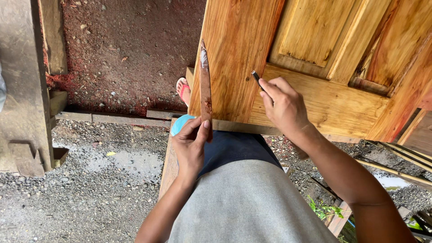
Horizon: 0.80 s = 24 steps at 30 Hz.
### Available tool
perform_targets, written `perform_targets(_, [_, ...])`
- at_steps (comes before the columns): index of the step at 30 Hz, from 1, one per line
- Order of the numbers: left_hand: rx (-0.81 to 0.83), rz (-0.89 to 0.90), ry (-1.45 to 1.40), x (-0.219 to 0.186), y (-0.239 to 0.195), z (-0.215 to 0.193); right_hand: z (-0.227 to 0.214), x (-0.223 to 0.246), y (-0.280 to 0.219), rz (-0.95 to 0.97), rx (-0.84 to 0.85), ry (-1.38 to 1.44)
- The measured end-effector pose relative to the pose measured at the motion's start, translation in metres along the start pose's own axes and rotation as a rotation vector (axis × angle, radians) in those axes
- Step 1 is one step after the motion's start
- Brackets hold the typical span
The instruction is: The person uses a chisel and a wooden guide to carve a groove along the edge of a wooden door panel. They repeatedly tap the chisel with a mallet to remove wood shavings and deepen the groove.
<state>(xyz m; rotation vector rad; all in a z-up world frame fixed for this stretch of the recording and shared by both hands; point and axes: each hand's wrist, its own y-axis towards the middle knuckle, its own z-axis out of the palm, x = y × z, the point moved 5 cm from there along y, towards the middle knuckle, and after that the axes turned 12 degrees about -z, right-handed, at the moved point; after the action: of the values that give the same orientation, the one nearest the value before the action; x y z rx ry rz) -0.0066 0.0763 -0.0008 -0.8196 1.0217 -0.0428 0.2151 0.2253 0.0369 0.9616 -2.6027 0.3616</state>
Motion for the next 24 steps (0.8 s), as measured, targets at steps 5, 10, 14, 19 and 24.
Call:
perform_targets(5, [0.007, -0.004, 0.004, -0.004, -0.001, 0.002, 0.012, 0.01, 0.004, 0.056, 0.058, 0.091])
perform_targets(10, [0.014, 0.004, 0.008, -0.003, 0.0, 0.0, 0.007, 0.009, 0.0, 0.06, 0.195, 0.111])
perform_targets(14, [-0.005, 0.005, 0.03, 0.001, 0.0, -0.007, 0.005, -0.008, -0.018, 0.009, -0.03, 0.167])
perform_targets(19, [0.004, 0.0, 0.041, -0.001, 0.0, -0.004, 0.022, -0.01, -0.025, -0.032, -0.1, 0.137])
perform_targets(24, [-0.008, 0.009, 0.044, 0.0, 0.002, -0.006, 0.02, 0.004, -0.017, -0.05, -0.046, 0.027])
